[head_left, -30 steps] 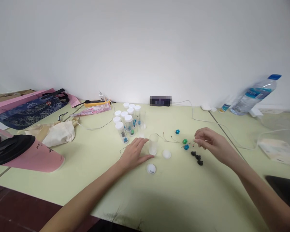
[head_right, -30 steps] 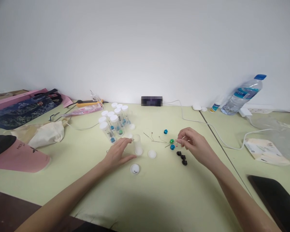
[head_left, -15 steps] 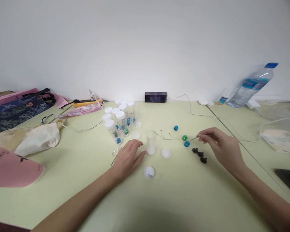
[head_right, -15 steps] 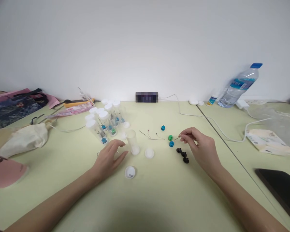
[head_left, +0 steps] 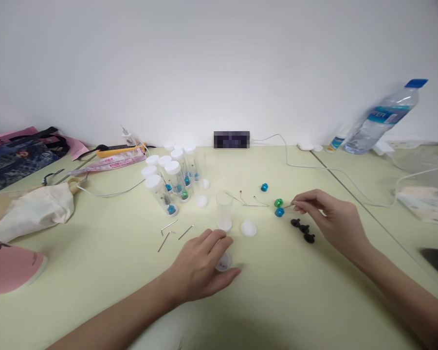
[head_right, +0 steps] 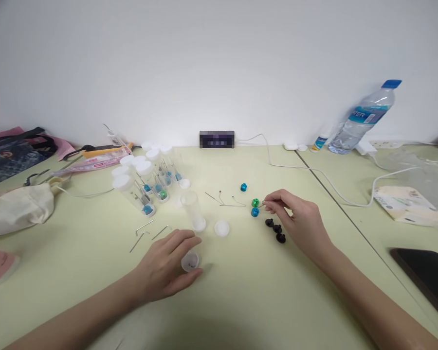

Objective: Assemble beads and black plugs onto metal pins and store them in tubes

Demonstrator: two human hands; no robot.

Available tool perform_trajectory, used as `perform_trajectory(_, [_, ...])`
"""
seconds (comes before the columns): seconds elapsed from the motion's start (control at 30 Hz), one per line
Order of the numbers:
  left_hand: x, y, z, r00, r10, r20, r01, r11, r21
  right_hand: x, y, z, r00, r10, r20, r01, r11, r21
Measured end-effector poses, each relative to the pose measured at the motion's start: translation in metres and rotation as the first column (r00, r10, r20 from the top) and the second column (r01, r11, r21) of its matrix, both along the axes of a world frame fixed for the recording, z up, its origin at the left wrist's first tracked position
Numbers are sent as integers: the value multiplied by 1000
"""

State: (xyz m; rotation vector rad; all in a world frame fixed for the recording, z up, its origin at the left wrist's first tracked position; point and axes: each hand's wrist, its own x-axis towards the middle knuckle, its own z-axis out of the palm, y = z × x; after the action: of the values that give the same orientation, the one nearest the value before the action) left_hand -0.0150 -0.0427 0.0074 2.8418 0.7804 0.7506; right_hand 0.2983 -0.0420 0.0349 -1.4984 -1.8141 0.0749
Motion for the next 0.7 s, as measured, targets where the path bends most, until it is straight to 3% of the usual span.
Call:
perform_trajectory(0.27, [2, -1, -2, 995, 16, -95, -27, 993, -118, -12, -9, -1, 998, 68, 12, -66, 990, -128])
perform_trajectory(0.5, [2, -1, 0, 981, -3, -193, -39, 976, -214, -48, -30, 2, 935, 339, 106, -317, 931, -181])
perform_trajectory(0.7, [0, 1, 2, 987, -1, -159, -46, 956, -291, -78, -46, -7, 866, 499, 34, -491, 861, -135])
